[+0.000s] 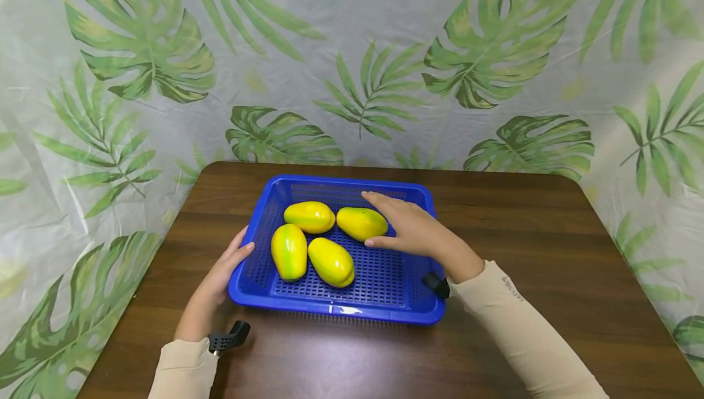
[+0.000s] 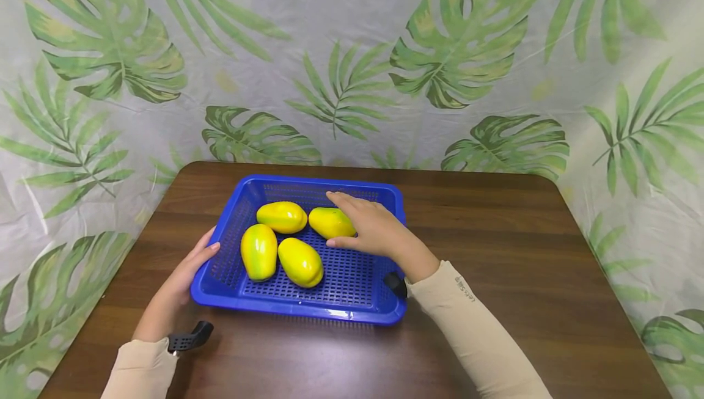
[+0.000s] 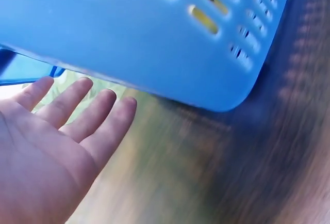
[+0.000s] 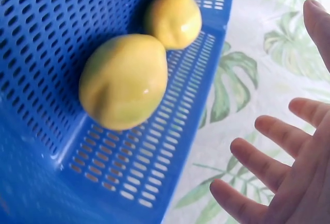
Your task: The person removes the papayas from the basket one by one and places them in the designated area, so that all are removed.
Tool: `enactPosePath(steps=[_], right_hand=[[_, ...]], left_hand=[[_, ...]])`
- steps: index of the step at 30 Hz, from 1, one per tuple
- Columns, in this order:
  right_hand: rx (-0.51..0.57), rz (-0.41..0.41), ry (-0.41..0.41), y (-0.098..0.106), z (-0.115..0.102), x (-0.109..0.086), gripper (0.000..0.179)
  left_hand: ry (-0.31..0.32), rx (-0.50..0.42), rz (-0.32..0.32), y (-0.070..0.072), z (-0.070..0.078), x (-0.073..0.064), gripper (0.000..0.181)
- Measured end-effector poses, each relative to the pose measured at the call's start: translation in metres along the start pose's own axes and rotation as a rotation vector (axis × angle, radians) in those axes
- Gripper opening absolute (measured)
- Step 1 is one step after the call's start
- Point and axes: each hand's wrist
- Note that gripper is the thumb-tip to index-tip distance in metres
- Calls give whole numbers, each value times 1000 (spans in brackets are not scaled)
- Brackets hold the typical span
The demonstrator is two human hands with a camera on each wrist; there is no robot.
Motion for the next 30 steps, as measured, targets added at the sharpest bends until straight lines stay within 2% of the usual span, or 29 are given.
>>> enactPosePath(steps=[5, 8, 12, 16, 22, 30], right_hand=[[39, -15, -22, -8, -2, 6, 83], [54, -25, -29, -14, -3, 10, 86], [86, -41, -45, -23, -4, 16, 86], [116, -54, -63, -29, -7, 22, 82], [170, -94, -49, -41, -14, 31, 80], [159, -200, -19, -57, -22, 40, 84]], left_hand=[[6, -79, 4, -5, -2, -2, 56], [24, -109, 28, -7, -3, -3, 55], [42, -126, 64, -8, -3, -4, 54], [38, -131, 73, -9, -2, -3, 54], [14, -153, 66, -9, -3, -2, 53], [-20, -162, 39, -9, -3, -3, 53]])
Point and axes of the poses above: each hand's wrist, its own x-axis towards the middle knuckle, its own y-axis out of the back of the hand, z = x × y
